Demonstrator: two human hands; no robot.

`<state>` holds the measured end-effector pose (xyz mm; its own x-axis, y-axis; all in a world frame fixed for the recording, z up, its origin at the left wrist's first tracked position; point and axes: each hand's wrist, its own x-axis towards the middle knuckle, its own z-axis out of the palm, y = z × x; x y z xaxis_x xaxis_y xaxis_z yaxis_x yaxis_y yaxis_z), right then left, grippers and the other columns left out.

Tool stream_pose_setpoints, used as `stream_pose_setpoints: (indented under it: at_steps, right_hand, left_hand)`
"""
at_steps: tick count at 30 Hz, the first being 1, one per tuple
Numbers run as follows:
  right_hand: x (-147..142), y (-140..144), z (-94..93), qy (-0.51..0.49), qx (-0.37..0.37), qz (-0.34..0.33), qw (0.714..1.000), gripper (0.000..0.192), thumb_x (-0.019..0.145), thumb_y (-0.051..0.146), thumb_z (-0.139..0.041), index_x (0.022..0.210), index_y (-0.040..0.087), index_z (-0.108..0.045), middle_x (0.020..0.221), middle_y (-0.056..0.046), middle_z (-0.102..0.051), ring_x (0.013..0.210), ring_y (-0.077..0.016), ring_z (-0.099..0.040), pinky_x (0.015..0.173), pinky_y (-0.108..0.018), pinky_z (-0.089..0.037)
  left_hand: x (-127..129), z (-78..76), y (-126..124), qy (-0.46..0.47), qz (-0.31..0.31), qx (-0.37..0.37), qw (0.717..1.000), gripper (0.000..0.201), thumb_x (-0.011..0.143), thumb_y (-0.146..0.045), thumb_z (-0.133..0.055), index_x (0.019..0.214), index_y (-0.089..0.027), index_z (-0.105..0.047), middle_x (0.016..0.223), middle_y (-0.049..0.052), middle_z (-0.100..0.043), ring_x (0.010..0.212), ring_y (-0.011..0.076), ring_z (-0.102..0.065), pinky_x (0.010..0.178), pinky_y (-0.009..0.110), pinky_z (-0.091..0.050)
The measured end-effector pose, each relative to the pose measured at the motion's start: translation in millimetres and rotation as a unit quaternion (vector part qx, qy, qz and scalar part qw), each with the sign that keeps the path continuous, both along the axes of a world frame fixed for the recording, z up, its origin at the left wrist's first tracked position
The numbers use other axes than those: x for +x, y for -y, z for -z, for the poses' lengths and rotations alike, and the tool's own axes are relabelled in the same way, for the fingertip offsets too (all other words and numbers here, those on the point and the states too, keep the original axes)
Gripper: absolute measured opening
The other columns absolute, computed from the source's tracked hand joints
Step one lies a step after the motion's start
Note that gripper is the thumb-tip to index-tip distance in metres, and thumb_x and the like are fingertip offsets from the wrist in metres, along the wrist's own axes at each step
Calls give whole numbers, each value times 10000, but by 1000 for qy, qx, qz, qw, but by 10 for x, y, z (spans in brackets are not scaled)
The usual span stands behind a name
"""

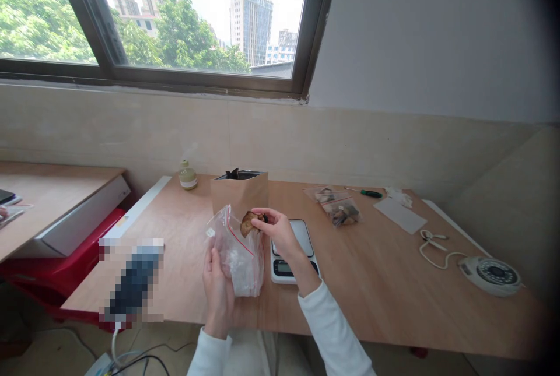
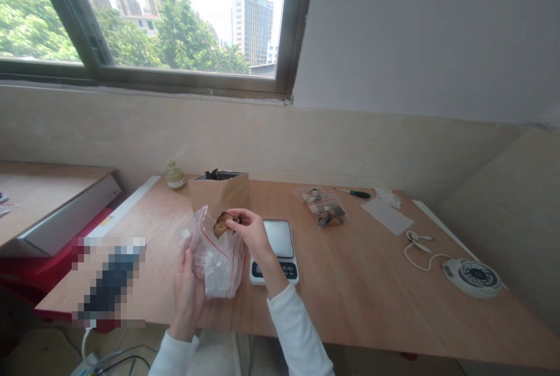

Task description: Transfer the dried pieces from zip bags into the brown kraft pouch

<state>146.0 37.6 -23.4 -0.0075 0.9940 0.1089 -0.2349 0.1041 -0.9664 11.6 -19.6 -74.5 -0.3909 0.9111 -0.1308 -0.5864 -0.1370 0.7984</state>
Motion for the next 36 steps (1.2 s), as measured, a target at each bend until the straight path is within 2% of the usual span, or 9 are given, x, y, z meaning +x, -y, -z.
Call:
stream_pose_setpoints:
  at_steps: [5, 8, 10, 15, 19, 24, 30, 33, 36]
  right_hand:
    - [65, -507, -487, 33, 123, 70, 989, 383, 698, 328, -712, 1039, 158, -675, 1067, -73, -680, 951, -166, -601, 832, -277, -475]
    - [31, -837, -775, 94, 221, 89, 967, 313, 764, 309, -650, 1042, 166, -666, 1073, -61, -678, 982, -160, -599, 864, -271, -466]
    - [-21, -1007, -849, 158, 263, 94, 947, 246, 806, 276, -597, 1020, 176, -665, 1077, -54, -672, 996, -156, -594, 871, -271, -463]
    - [-143, -1164, -652, 301, 324, 67, 895, 198, 823, 148, -526, 936, 207, -678, 997, -33, -674, 1005, -166, -576, 915, -301, -437]
    - [-143, -1126, -488, 300, 343, 56, 888, 190, 846, 158, -514, 928, 224, -671, 977, -26, -678, 984, -171, -589, 892, -304, -450]
    - [-60, -1044, -506, 338, 348, 22, 874, 166, 876, 194, -512, 936, 220, -664, 975, -26, -686, 957, -164, -605, 867, -290, -460]
    - [-47, -880, -557, 477, 352, 4, 806, 259, 958, 286, -427, 1005, 195, -664, 1035, -71, -680, 987, -177, -599, 902, -311, -436]
    - [-85, -818, -559, 532, 342, 37, 774, 295, 975, 286, -390, 1070, 192, -652, 1068, -95, -659, 1019, -198, -581, 934, -347, -416]
    - [-92, -738, -561, 521, 333, 95, 780, 300, 968, 235, -386, 1166, 210, -610, 1115, -102, -630, 1076, -208, -552, 975, -380, -391]
  left_hand:
    - [-87, 58, -30, -9, -9, -15, 1000, 381, 878, -320, -550, 1251, -239, -565, 1390, 48, -517, 1311, 187, -438, 1123, 344, -301]
    - [-100, 50, -37, -4, -12, -26, 1000, 367, 883, -299, -541, 1243, -232, -571, 1379, 53, -528, 1304, 187, -446, 1126, 354, -298]
    - [-101, 33, -40, -1, -13, -24, 1000, 356, 887, -291, -535, 1234, -226, -577, 1369, 54, -538, 1298, 185, -454, 1128, 353, -297]
    - [-124, 20, -48, -2, -2, -22, 1000, 346, 891, -273, -526, 1229, -225, -581, 1356, 46, -551, 1291, 183, -461, 1124, 359, -307]
    - [-152, 37, -49, -12, -10, -21, 1000, 335, 895, -265, -519, 1218, -210, -591, 1345, 51, -561, 1282, 187, -471, 1130, 368, -299]
    - [-142, 34, -44, -19, -6, -19, 1000, 325, 895, -284, -525, 1205, -224, -602, 1348, 43, -558, 1285, 190, -468, 1129, 377, -304]
    - [-130, 47, -29, -20, 6, -19, 1000, 341, 889, -304, -536, 1218, -236, -593, 1365, 35, -543, 1293, 188, -459, 1120, 377, -319]
    - [-130, 39, -14, -25, 9, -21, 999, 351, 884, -309, -541, 1223, -234, -590, 1372, 37, -536, 1296, 192, -456, 1114, 372, -329]
    - [-129, 20, -4, -30, 13, -19, 999, 370, 880, -312, -542, 1240, -235, -577, 1380, 39, -528, 1299, 193, -451, 1112, 370, -330]
